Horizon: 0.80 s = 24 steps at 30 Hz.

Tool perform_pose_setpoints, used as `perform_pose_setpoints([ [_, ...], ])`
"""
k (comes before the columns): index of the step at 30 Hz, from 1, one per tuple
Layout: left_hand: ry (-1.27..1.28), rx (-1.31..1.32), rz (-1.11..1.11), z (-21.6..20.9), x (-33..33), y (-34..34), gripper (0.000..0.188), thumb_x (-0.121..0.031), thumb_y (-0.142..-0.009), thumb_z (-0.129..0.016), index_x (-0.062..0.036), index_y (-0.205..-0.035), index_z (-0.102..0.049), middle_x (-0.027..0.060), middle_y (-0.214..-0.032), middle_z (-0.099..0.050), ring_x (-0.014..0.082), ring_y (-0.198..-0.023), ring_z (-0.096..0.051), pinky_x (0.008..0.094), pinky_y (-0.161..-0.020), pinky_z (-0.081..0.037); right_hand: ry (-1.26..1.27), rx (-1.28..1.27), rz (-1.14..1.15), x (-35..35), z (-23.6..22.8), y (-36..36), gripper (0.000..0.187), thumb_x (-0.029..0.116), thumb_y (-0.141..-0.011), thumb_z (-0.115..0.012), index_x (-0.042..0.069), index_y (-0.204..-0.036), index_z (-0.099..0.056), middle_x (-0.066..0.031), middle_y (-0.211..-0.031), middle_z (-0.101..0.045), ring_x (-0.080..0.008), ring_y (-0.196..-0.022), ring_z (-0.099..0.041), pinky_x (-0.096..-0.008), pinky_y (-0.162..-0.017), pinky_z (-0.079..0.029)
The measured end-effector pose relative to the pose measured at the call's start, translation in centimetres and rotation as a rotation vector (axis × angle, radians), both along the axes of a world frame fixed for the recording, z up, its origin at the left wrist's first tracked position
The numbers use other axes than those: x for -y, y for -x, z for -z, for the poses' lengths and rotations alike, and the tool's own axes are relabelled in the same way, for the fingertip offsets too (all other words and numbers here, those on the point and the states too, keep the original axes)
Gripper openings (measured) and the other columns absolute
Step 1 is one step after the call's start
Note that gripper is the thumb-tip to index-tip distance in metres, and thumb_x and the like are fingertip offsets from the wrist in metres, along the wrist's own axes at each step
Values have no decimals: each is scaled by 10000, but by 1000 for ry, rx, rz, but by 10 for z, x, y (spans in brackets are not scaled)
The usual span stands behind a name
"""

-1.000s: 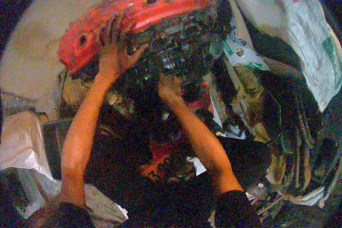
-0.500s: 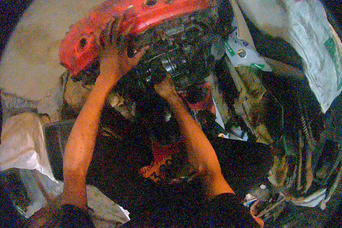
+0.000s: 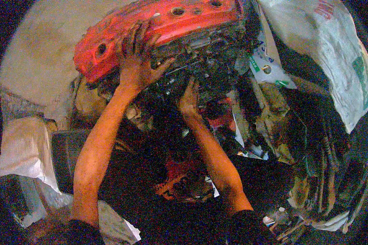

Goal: The person sits on the floor and uses their hands to reach into and remove internal components from an engine block.

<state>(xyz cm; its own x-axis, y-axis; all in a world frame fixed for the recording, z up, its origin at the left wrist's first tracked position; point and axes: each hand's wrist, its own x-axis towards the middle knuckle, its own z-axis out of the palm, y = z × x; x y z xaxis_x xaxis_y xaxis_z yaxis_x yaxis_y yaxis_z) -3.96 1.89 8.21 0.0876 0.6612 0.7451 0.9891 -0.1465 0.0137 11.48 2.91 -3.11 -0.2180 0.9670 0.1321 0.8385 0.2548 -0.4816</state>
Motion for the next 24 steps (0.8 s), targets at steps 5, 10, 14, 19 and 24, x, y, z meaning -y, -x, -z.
perform_pose_setpoints([
  [5,-23,27,25,0,1,0,688,-492,-621,-559,-158,-1165,-302,88,-1274,-204,287,-1171,-173,510,-909,-116,-741,38,-177,4,2,12,565,70,-622,-578,6,-1128,-336,-229,-1115,-374,-338,-882,-475,-394,-745,-414],
  [10,-19,14,32,3,1,-2,716,-488,-620,-564,-152,-1181,-273,99,-1272,-206,295,-1164,-188,510,-905,-124,-334,268,-150,-4,36,-3,405,155,-677,-516,27,-1054,-442,-219,-1001,-468,-311,-752,-538,-404,-580,-455],
  [14,-38,37,55,2,0,0,659,-511,-635,-524,-141,-1145,-329,94,-1280,-196,279,-1173,-167,493,-911,-113,-435,379,-262,-12,46,-20,282,209,-704,-475,61,-942,-509,-195,-925,-504,-313,-752,-540,-399,-590,-449],
  [19,4,17,15,-2,2,1,706,-496,-612,-564,-144,-1159,-291,104,-1272,-203,291,-1175,-158,502,-917,-94,30,444,-243,-1,12,-24,251,233,-695,-498,62,-879,-511,-192,-957,-485,-331,-791,-526,-418,-666,-428],
  [24,-4,10,9,1,0,0,715,-494,-610,-565,-135,-1165,-295,101,-1273,-202,293,-1169,-171,499,-920,-95,-58,81,-180,3,6,-21,351,180,-671,-537,44,-988,-478,-219,-1026,-443,-367,-845,-491,-415,-744,-402],
])
